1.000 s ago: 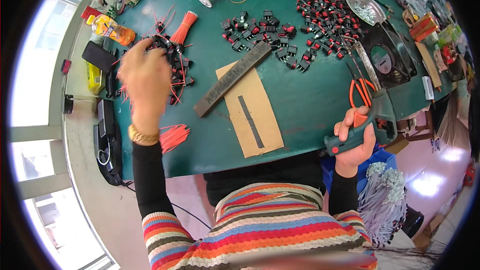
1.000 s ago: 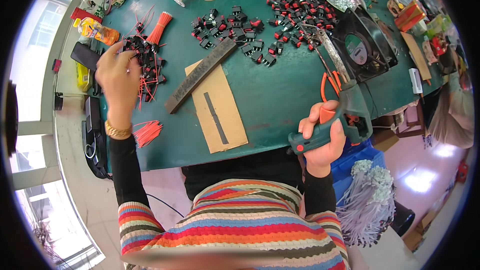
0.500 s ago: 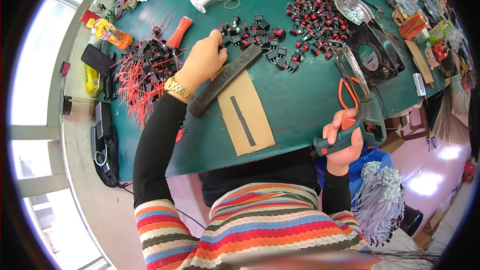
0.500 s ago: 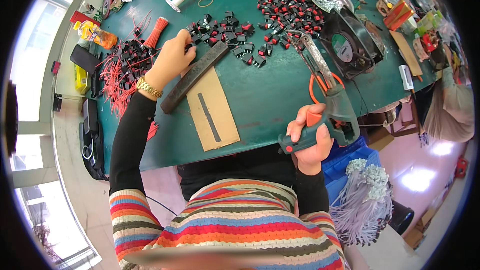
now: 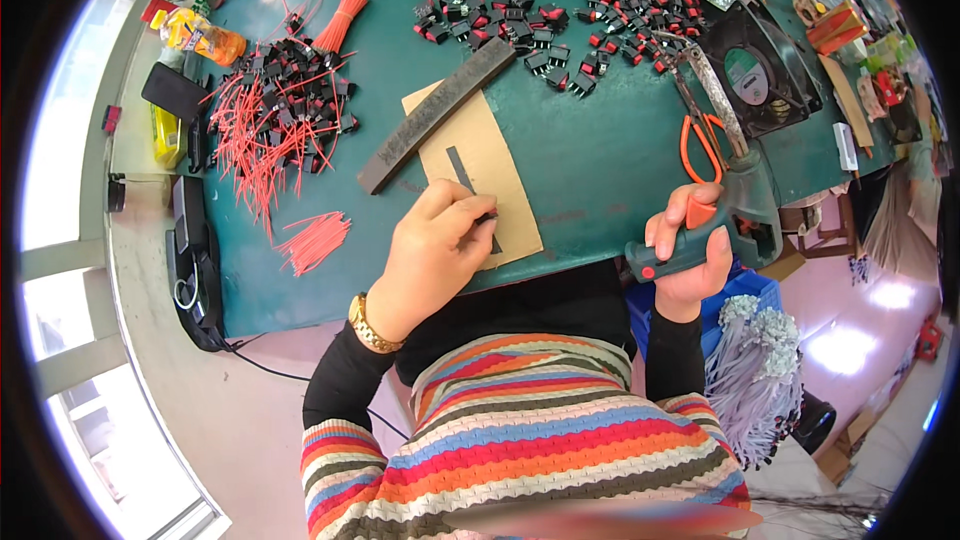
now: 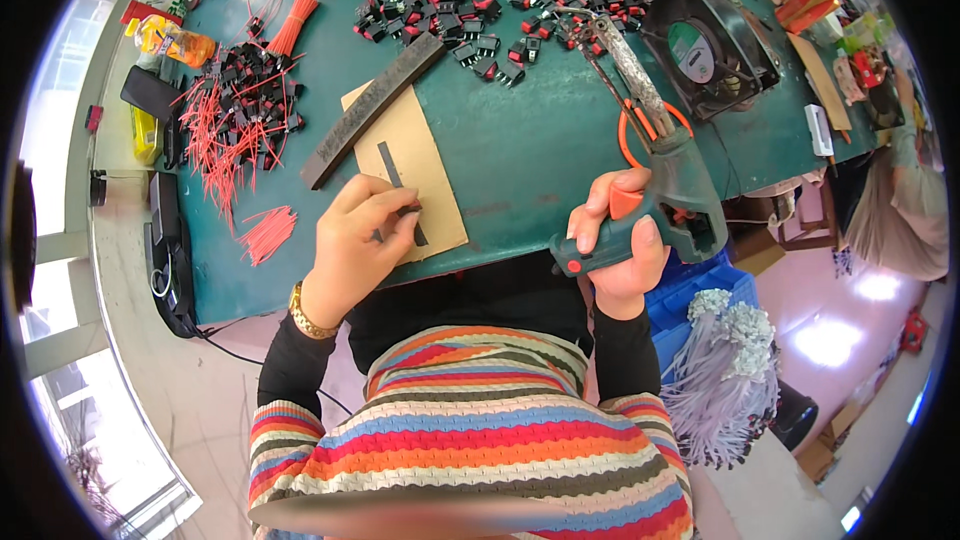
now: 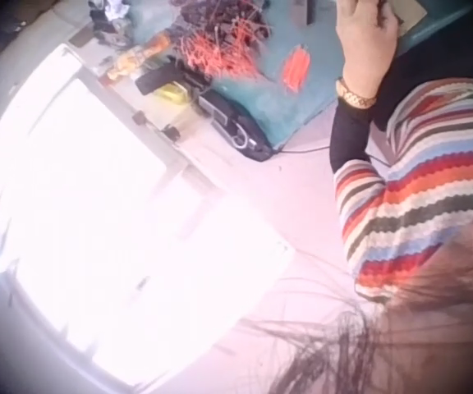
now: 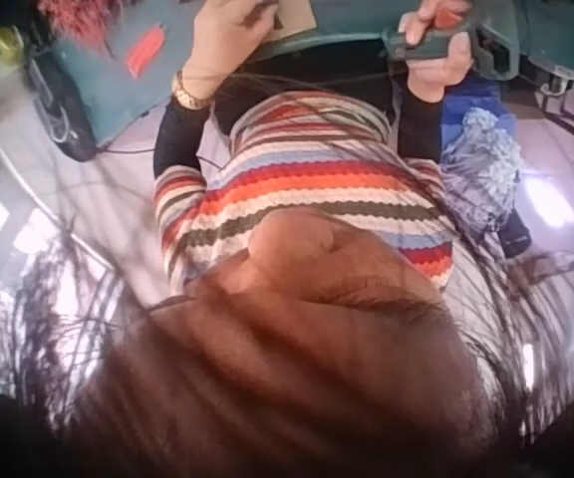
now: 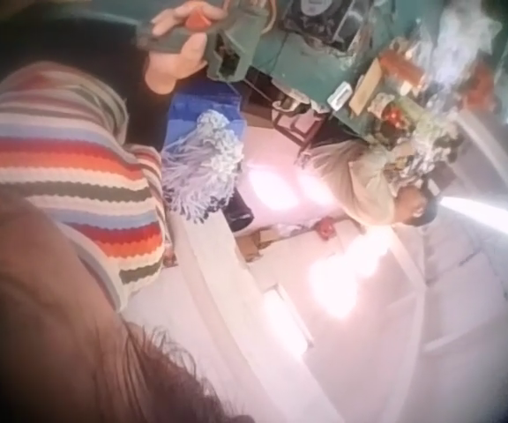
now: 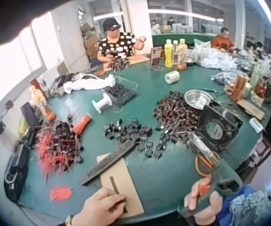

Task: The person assembles small electronic components by hand, joining wires and connectors using a soldering iron.

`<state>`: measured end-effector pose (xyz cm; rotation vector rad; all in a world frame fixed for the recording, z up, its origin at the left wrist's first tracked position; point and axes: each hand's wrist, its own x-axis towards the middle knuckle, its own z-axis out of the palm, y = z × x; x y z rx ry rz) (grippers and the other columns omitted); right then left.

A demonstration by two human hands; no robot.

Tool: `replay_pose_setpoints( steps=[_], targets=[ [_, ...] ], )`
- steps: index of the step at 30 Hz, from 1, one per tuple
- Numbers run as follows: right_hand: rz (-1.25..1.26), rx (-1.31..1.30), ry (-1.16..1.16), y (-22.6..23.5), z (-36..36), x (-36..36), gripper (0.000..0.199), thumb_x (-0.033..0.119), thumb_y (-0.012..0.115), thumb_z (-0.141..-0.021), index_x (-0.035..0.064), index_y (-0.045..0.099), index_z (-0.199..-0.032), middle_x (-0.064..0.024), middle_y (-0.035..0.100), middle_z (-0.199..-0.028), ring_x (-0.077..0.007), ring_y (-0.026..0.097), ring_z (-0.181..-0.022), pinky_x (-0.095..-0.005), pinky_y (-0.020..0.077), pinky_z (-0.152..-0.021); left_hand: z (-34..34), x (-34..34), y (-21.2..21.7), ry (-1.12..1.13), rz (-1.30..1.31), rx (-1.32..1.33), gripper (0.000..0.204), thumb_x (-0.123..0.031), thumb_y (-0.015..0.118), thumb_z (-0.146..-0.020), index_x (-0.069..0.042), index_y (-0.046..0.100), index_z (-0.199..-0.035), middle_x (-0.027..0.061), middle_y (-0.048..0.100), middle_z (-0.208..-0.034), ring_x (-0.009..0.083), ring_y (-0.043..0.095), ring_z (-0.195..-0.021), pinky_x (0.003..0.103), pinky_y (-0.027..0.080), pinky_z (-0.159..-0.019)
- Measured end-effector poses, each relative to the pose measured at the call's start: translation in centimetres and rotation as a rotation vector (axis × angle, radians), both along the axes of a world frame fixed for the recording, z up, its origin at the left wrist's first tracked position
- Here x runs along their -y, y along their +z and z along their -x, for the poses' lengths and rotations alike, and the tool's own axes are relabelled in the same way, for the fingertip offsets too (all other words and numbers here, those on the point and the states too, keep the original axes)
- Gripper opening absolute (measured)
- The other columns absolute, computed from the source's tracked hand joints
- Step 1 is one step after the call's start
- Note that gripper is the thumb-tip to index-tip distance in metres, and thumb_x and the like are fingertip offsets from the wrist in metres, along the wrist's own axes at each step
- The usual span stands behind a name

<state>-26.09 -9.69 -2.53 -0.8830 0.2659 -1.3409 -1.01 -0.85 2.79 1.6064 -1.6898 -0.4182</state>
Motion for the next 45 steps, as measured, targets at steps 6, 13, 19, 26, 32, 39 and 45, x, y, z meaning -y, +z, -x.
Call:
replay_pose_setpoints(
  steps=[6,13,19,26,32,39,45],
  targets=[
    [-0.001,0.020,0.020,-0.1,-0.1,-0.3,0.045,0.038,0.053,-0.092,0.0015,0.043,-0.117,-0.0160,0.051,-0.094,-0.0147,0.054,-0.057,-0.0312,0.0487,-0.061,0.8,-0.5,-1.9,0.068,0.148,0.084,0.025,0.006,0.071,-0.073,-0.002,0.068,-0.096,0.0068,0.054,-0.076,0.0166,0.054,-0.058,0.028,0.045,-0.051],
    [0.011,-0.052,0.003,-0.2,0.5,-0.4,0.048,0.039,0.052,-0.091,0.0010,0.042,-0.118,-0.0155,0.050,-0.097,-0.0148,0.054,-0.059,-0.0300,0.0470,-0.061,-1.0,-2.0,0.8,0.259,-0.077,0.183,0.046,-0.010,0.073,-0.075,-0.007,0.055,-0.117,0.0128,0.058,-0.094,0.0321,0.060,-0.086,0.038,0.051,-0.069],
    [0.019,-0.065,0.022,-0.3,0.8,-0.2,0.048,0.039,0.053,-0.090,0.0007,0.041,-0.118,-0.0155,0.049,-0.097,-0.0144,0.054,-0.059,-0.0292,0.0463,-0.061,-10.5,-6.7,1.5,0.561,-0.211,0.203,0.014,-0.001,0.067,-0.079,-0.002,0.062,-0.092,0.0122,0.056,-0.085,0.0253,0.057,-0.070,0.034,0.046,-0.063],
    [0.047,-0.067,0.046,-0.6,0.9,-0.1,0.047,0.038,0.053,-0.090,0.0006,0.041,-0.117,-0.0145,0.049,-0.098,-0.0128,0.053,-0.058,-0.0288,0.0462,-0.062,-10.6,-7.4,0.1,0.487,-0.172,0.287,0.009,0.003,0.063,-0.079,-0.002,0.059,-0.086,0.0121,0.054,-0.084,0.0313,0.052,-0.084,0.038,0.043,-0.075],
    [0.077,-0.086,0.042,-0.6,0.9,-0.2,0.047,0.038,0.052,-0.091,0.0005,0.041,-0.117,-0.0148,0.049,-0.098,-0.0133,0.053,-0.058,-0.0294,0.0465,-0.062,-11.0,-7.6,-1.5,0.574,-0.001,0.311,0.011,0.003,0.062,-0.081,-0.001,0.055,-0.089,0.0110,0.054,-0.082,0.0296,0.053,-0.081,0.036,0.044,-0.072],
    [0.063,-0.099,-0.035,-0.3,0.0,-1.0,0.046,0.037,0.056,-0.090,0.0016,0.045,-0.118,-0.0166,0.051,-0.100,-0.0159,0.055,-0.063,-0.0328,0.0468,-0.065,-6.9,-5.8,0.0,0.336,0.129,0.204,0.014,0.000,0.066,-0.082,-0.002,0.058,-0.093,0.0106,0.055,-0.082,0.0260,0.055,-0.072,0.033,0.046,-0.063],
    [0.035,-0.256,-0.122,0.3,-1.2,-5.1,0.046,0.038,0.060,-0.088,-0.0013,0.047,-0.109,-0.0172,0.056,-0.091,-0.0163,0.057,-0.057,-0.0309,0.0486,-0.057,-2.9,-3.8,0.8,0.041,0.043,-0.008,0.016,0.001,0.062,-0.083,0.000,0.054,-0.097,0.0137,0.053,-0.084,0.0319,0.056,-0.071,0.036,0.047,-0.061]
  ],
)
